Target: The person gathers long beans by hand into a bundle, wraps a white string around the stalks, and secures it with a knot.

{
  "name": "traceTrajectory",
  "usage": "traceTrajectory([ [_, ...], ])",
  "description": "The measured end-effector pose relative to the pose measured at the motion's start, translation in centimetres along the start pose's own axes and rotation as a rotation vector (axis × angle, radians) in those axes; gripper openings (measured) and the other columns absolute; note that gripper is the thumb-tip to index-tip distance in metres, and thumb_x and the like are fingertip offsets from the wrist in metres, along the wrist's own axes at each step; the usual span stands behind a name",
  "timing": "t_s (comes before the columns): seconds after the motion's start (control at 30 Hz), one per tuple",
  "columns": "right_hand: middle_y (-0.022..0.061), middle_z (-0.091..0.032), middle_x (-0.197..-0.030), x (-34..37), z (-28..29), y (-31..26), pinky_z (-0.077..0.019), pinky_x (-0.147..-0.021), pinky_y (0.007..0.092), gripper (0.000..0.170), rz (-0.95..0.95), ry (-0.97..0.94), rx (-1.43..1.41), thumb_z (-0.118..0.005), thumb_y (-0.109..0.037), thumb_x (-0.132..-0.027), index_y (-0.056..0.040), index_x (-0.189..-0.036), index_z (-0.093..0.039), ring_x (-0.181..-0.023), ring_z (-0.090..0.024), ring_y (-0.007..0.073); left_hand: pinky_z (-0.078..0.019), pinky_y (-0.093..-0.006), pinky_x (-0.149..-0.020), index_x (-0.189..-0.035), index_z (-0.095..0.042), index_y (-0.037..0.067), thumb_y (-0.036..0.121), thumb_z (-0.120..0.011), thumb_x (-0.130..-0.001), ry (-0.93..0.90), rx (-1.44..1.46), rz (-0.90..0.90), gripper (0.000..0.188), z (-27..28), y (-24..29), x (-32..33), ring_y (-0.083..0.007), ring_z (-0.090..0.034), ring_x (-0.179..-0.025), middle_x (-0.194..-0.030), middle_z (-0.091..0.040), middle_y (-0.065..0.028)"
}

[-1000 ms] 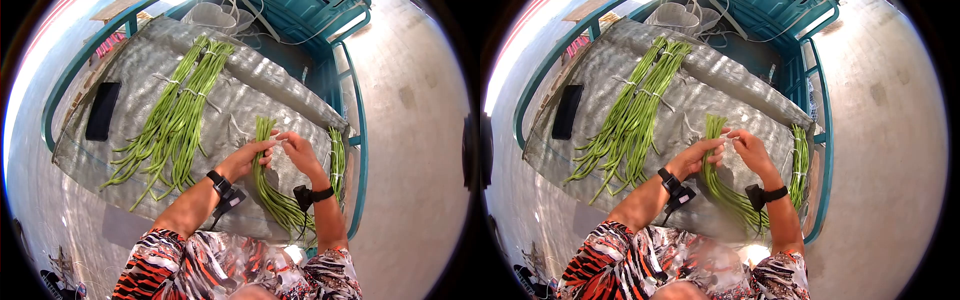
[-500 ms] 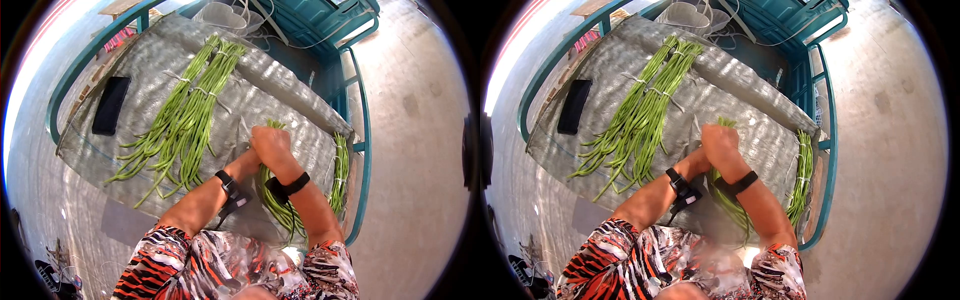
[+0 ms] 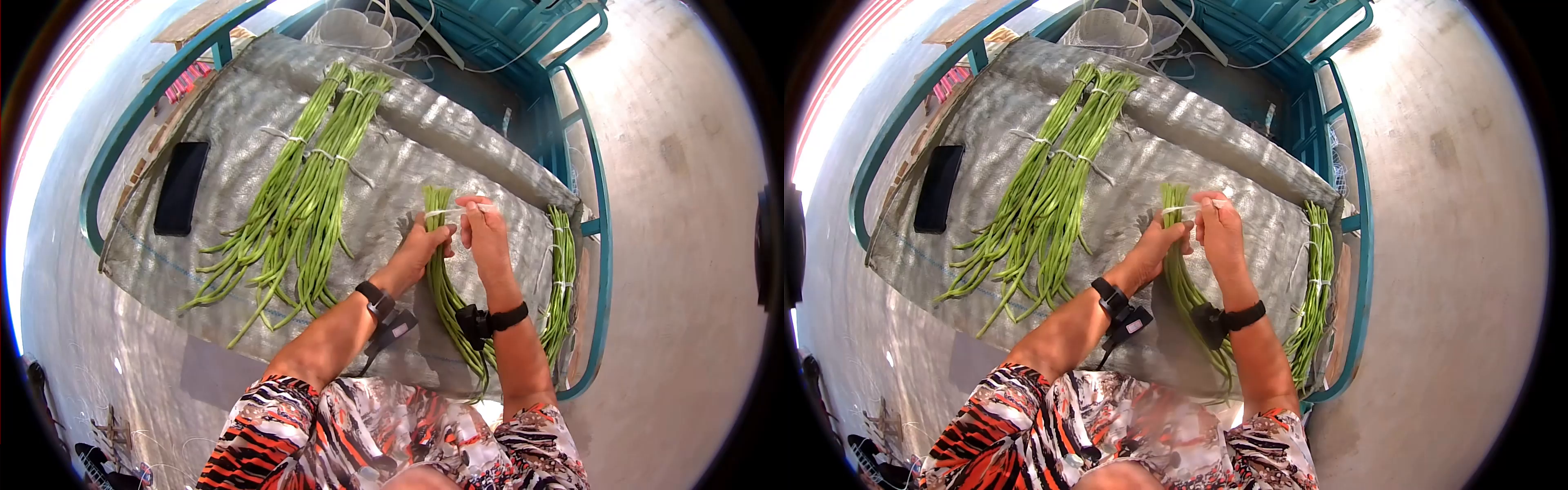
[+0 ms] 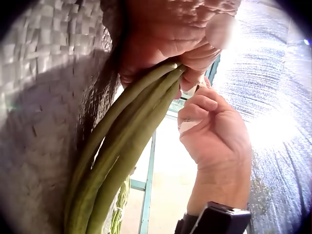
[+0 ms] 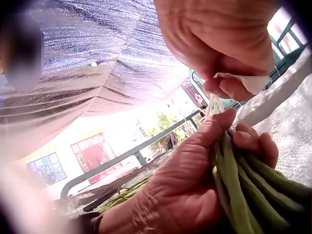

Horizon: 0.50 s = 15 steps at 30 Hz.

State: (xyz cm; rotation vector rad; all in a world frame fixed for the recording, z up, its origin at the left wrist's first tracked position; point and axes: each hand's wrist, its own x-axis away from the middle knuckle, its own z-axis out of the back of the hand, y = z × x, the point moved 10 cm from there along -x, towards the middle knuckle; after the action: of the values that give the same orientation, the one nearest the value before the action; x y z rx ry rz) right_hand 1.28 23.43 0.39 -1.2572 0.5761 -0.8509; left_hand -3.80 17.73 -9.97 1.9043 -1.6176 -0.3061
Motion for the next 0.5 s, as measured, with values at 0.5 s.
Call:
traceTrajectory([
  [0.5,0.0015,-0.061,-0.068,0.8,-0.4,2.2,-0.0406,-0.047,0.0214,0.02,-0.068,0.019,0.045,-0.052,-0.014,-0.094,-0.0002,-0.104,-0.062,-0.05,-0.051,0.0064,-0.0442,-0.0388,-0.085,-0.112,-0.048,0.004,0.0,-0.067,-0.074,0.595,-1.269,-0.735,0.042,-1.8,7.2,4.3,-0.0318,-0.053,-0.094,-0.1,-0.056,-0.0135],
])
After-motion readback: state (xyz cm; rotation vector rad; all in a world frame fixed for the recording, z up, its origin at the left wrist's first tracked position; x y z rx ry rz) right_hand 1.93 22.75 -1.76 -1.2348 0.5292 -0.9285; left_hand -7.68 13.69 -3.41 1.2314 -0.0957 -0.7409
